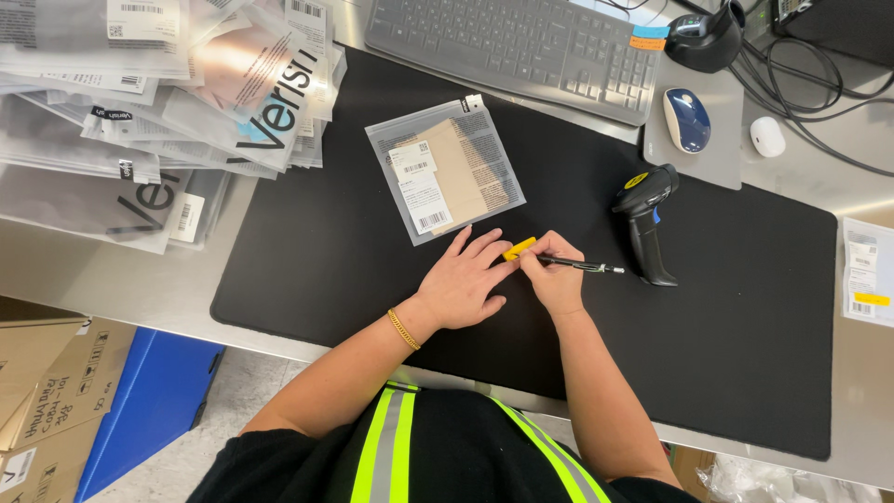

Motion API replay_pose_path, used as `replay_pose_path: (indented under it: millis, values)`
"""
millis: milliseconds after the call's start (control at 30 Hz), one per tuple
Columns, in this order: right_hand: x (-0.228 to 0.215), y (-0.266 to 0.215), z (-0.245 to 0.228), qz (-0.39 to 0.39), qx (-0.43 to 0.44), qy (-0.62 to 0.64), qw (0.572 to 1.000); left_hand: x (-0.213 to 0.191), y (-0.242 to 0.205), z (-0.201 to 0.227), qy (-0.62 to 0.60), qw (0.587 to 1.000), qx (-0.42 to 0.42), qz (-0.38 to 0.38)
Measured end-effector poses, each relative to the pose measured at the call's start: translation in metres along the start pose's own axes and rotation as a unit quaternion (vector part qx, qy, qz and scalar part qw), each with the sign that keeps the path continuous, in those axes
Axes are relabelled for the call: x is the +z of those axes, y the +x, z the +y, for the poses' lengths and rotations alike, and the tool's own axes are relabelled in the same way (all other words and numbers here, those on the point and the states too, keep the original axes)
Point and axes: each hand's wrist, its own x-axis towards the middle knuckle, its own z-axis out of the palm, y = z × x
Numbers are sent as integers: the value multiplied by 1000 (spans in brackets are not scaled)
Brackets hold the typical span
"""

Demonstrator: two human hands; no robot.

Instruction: The person repeatedly picks up clear plastic mailer packages, scans them with a barcode scanner, writes on a yellow label with a pen, and places the labeled packages into a stack. The process is repeated for multiple packages throughout the clip.

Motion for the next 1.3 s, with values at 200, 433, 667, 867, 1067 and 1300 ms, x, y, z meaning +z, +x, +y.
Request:
replay_pose_path:
  millis: [200, 433, 667, 867, 1067, 1300]
  values:
    - [-2, -1, 2, 5, -1, 4, 1000, 0, 0, 1, -1, 1000, 0, 0]
    - [-2, 0, 5, 23, -7, -7, 1000, 0, 0, 2, -3, 1000, -2, 2]
    - [2, 0, -5, 146, -11, 7, 989, 3, -4, 0, -8, 1000, 12, 18]
    - [11, 5, -30, 160, -19, -71, 984, -4, -2, 3, -17, 1000, 13, 21]
    - [-3, -8, -22, -10, -41, -43, 998, -1, -8, 5, -15, 1000, 11, 20]
    - [-13, 6, -5, -34, -5, 3, 999, -2, -1, 3, -15, 1000, 10, 10]
